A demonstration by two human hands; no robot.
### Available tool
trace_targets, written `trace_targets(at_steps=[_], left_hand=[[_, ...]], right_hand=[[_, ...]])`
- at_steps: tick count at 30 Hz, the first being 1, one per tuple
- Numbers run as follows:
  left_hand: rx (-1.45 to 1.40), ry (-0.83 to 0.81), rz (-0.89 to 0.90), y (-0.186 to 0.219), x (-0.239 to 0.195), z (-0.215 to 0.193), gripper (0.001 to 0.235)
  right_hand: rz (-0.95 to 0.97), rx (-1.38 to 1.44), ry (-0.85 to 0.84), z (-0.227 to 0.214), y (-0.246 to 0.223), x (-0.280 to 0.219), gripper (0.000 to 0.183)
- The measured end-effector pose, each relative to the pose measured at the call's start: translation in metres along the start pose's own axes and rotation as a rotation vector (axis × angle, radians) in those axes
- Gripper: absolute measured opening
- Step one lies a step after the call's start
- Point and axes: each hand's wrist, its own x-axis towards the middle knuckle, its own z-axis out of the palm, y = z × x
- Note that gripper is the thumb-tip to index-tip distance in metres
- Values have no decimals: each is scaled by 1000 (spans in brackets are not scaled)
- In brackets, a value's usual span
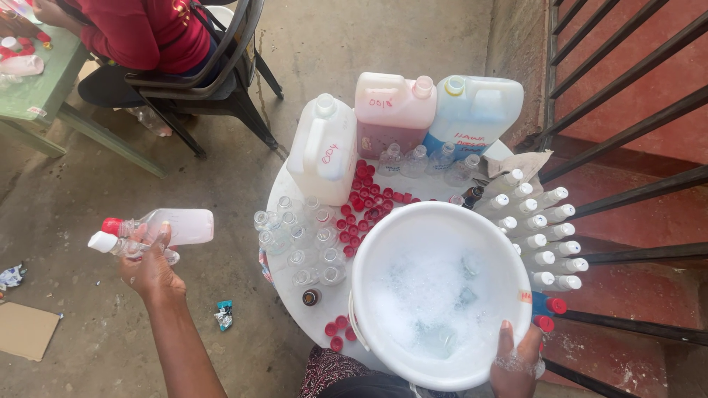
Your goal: Washing small plastic bottles in a basin of soapy water
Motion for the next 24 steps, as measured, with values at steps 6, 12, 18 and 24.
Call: trace_targets(at_steps=[6, 12, 18, 24], left_hand=[[-1, -8, -18, -4, 1, 2, 39], [-18, -24, 0, -11, 2, 6, 38], [-23, -78, 32, -10, -5, 13, 43], [-353, -290, -123, -23, 4, 16, 41]], right_hand=[[-5, -40, -1, -2, -2, 0, 47], [-11, -44, 32, 2, 8, 3, 47], [17, -87, 64, 1, 5, 1, 48], [-108, -135, 143, 13, 32, 10, 45]])
